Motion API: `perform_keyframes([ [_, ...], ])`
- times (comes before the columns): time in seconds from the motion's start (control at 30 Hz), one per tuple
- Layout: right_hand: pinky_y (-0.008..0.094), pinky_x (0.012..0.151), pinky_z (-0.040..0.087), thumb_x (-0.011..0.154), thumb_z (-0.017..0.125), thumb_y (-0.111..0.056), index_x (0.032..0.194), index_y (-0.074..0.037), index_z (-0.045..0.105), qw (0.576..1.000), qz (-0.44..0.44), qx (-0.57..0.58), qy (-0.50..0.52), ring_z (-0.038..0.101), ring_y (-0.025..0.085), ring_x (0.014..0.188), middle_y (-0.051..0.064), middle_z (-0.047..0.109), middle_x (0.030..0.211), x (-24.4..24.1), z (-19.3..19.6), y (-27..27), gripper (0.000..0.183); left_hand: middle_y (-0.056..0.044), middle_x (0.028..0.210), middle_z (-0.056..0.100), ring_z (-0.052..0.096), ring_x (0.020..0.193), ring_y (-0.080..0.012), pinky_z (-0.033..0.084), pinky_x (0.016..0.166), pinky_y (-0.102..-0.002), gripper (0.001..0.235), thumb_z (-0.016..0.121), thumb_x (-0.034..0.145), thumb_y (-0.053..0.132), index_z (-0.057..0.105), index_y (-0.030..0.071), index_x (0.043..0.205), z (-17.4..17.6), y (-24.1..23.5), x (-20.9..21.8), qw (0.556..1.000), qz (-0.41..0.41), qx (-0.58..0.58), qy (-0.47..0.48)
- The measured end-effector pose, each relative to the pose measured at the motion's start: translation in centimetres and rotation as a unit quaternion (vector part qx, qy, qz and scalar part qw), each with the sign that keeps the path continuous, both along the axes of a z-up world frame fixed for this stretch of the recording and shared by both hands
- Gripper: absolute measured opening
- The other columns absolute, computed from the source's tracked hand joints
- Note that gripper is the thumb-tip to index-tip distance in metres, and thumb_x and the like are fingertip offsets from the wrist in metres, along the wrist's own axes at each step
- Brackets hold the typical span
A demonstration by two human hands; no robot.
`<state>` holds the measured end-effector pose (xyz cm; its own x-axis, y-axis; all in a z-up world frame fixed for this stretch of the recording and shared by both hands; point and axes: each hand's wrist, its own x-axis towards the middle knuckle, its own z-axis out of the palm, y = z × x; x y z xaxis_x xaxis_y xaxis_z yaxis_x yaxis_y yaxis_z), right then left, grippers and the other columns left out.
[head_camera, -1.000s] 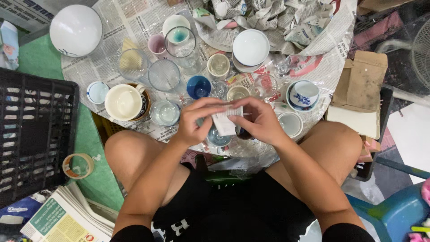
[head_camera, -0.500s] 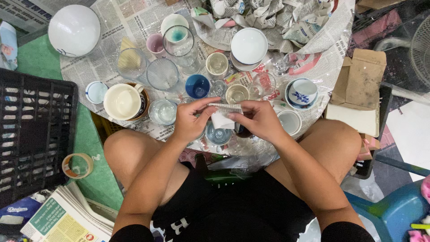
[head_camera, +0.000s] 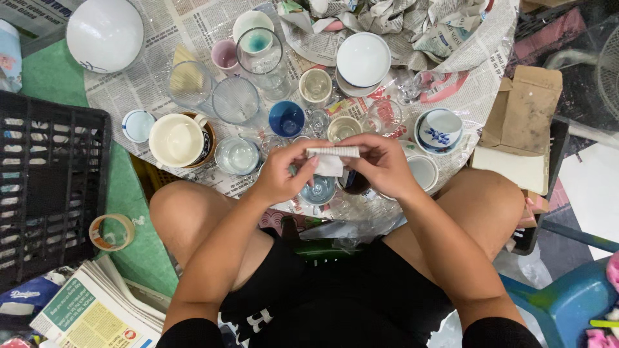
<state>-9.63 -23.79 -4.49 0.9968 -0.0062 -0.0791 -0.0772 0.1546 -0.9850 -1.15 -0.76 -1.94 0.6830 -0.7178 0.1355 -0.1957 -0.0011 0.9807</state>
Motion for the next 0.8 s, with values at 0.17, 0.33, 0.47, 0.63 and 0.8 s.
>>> perform_keyframes([
  [0.17, 0.032, 0.095, 0.059, 0.089, 0.062, 0.009, 0.131, 0.0, 0.059, 0.995, 0.088, 0.015, -0.031, 0.071, 0.016, 0.107, 0.008, 0.07, 0.122, -0.2, 2.5, -0.5, 0.043, -0.011, 0.092, 0.07, 0.066, 0.063, -0.0117, 0.053, 0.054, -0.026, 0.043, 0.051, 0.086, -0.015, 0.076, 0.007, 0.112, -0.4, 0.4, 0.3, 0.995, -0.01, -0.049, -0.09],
  [0.33, 0.029, 0.093, 0.058, 0.093, 0.066, 0.003, 0.132, 0.0, 0.06, 0.994, 0.089, 0.021, -0.062, 0.069, 0.013, 0.108, 0.008, 0.067, 0.127, -0.2, 3.2, -0.2, 0.039, -0.009, 0.089, 0.067, 0.064, 0.074, -0.0179, 0.051, 0.066, -0.028, 0.05, 0.051, 0.077, -0.019, 0.079, 0.012, 0.106, -0.6, 0.3, 0.3, 0.975, 0.014, -0.057, -0.213],
  [0.47, 0.025, 0.083, 0.06, 0.097, 0.07, -0.005, 0.123, 0.001, 0.071, 0.998, 0.008, -0.068, -0.008, 0.073, 0.01, 0.093, 0.01, 0.078, 0.104, 0.3, 2.0, 1.0, 0.026, -0.009, 0.092, 0.07, 0.066, 0.07, -0.0133, 0.053, 0.064, -0.026, 0.047, 0.049, 0.082, -0.015, 0.075, 0.008, 0.113, 0.1, 0.4, 0.4, 0.994, -0.007, -0.003, -0.113],
  [0.63, 0.025, 0.08, 0.06, 0.097, 0.072, -0.005, 0.117, 0.0, 0.073, 0.991, -0.032, -0.11, -0.062, 0.073, 0.01, 0.09, 0.01, 0.079, 0.101, 0.1, 1.7, 0.7, 0.021, -0.007, 0.087, 0.073, 0.063, 0.068, -0.0098, 0.05, 0.063, -0.025, 0.05, 0.063, 0.077, 0.0, 0.069, -0.001, 0.126, 1.2, 0.9, 0.9, 0.989, -0.022, -0.02, -0.147],
  [0.8, 0.028, 0.085, 0.062, 0.094, 0.071, 0.001, 0.114, -0.001, 0.075, 0.963, -0.03, -0.21, -0.166, 0.077, 0.016, 0.096, 0.01, 0.079, 0.109, -0.2, 2.4, 0.7, 0.02, -0.011, 0.091, 0.079, 0.069, 0.061, -0.0093, 0.054, 0.055, -0.026, 0.022, 0.072, 0.093, 0.004, 0.076, 0.004, 0.114, 1.8, -0.5, -0.2, 0.986, 0.072, 0.023, -0.151],
])
